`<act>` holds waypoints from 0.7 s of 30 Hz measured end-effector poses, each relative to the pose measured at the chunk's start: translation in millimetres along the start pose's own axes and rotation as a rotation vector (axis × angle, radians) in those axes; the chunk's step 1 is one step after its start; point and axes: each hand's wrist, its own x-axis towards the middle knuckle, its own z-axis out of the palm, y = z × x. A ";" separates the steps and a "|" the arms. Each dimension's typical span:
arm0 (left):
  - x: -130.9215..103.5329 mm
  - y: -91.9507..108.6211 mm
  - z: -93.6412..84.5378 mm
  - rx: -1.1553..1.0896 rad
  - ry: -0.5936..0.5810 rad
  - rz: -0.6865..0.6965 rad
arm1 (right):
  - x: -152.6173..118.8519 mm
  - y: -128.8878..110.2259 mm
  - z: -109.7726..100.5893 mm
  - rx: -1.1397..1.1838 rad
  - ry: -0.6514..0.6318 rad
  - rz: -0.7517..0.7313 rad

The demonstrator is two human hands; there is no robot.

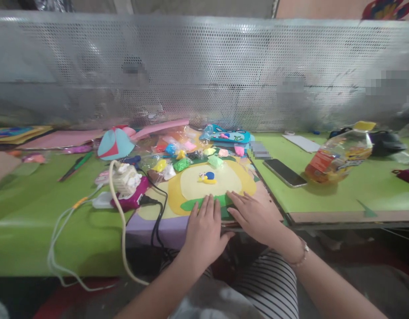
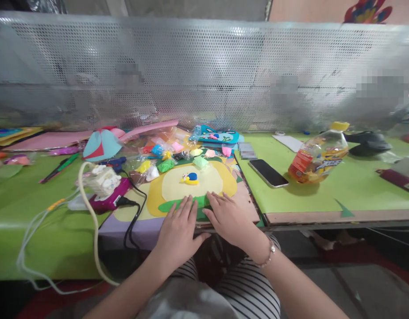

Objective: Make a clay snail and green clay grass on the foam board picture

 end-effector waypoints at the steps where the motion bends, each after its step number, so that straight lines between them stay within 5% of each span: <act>1: 0.1 -0.6 -0.7 -0.009 -0.002 0.004 | -1.0 1.8 -0.7 0.017 -0.011 -0.009; 10: 0.8 -29.4 -29.4 -0.084 0.034 0.024 | -5.0 10.6 -10.7 0.234 0.165 -0.020; 16: -9.3 -41.7 -22.9 0.041 -0.086 0.062 | -0.5 8.8 -5.8 0.063 -0.126 -0.103; 21: -14.0 -44.6 -21.5 0.073 -0.019 0.005 | 5.2 1.8 -8.2 0.012 -0.030 -0.081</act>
